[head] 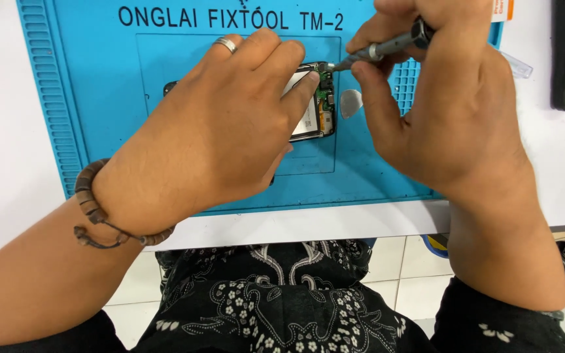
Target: The person is disassembling a mobile phone to access, inspect, and clean the charging board using a toothbrush and cleaning solution.
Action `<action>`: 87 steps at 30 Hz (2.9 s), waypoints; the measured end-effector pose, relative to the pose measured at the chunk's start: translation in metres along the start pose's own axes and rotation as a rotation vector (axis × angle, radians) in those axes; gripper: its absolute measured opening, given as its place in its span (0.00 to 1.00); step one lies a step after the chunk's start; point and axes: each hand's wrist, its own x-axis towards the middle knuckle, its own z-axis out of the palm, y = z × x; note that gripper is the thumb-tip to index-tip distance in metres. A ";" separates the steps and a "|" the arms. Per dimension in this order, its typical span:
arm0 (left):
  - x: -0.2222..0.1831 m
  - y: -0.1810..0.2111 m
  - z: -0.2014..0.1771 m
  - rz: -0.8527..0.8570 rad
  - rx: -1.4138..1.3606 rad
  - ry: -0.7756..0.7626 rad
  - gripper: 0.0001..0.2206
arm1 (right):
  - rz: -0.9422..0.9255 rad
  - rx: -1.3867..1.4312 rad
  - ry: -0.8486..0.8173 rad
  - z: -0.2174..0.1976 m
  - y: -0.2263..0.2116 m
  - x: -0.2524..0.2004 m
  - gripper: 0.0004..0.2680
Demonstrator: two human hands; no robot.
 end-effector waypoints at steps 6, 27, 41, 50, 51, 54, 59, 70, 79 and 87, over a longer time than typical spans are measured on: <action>-0.001 0.000 0.003 -0.009 0.012 -0.014 0.24 | -0.004 -0.220 0.071 0.009 0.021 -0.004 0.27; 0.007 -0.005 -0.011 -0.010 -0.066 -0.137 0.35 | 0.008 -0.088 0.152 0.009 0.033 -0.008 0.15; 0.005 -0.005 -0.009 -0.017 -0.075 -0.124 0.33 | -0.001 -0.110 0.080 0.010 0.030 -0.005 0.14; 0.004 -0.004 -0.007 -0.013 -0.055 -0.071 0.35 | -0.093 -0.183 0.241 0.020 0.043 -0.009 0.25; 0.003 -0.003 -0.007 -0.013 -0.055 -0.068 0.35 | -0.094 -0.185 0.240 0.019 0.041 -0.008 0.25; 0.002 -0.004 -0.007 -0.021 -0.069 -0.079 0.33 | -0.007 -0.098 0.173 0.012 0.031 -0.003 0.18; 0.002 -0.004 -0.007 -0.005 -0.055 -0.075 0.30 | -0.173 0.016 0.074 0.004 0.030 0.000 0.13; 0.002 -0.004 -0.008 -0.001 -0.065 -0.060 0.29 | -0.242 0.002 0.086 0.006 0.032 0.001 0.11; 0.003 -0.004 -0.009 -0.015 -0.106 -0.049 0.27 | -0.088 -0.130 0.202 0.013 0.038 -0.011 0.14; 0.002 -0.004 -0.009 -0.020 -0.100 -0.045 0.30 | -0.118 -0.040 0.170 0.008 0.035 -0.007 0.13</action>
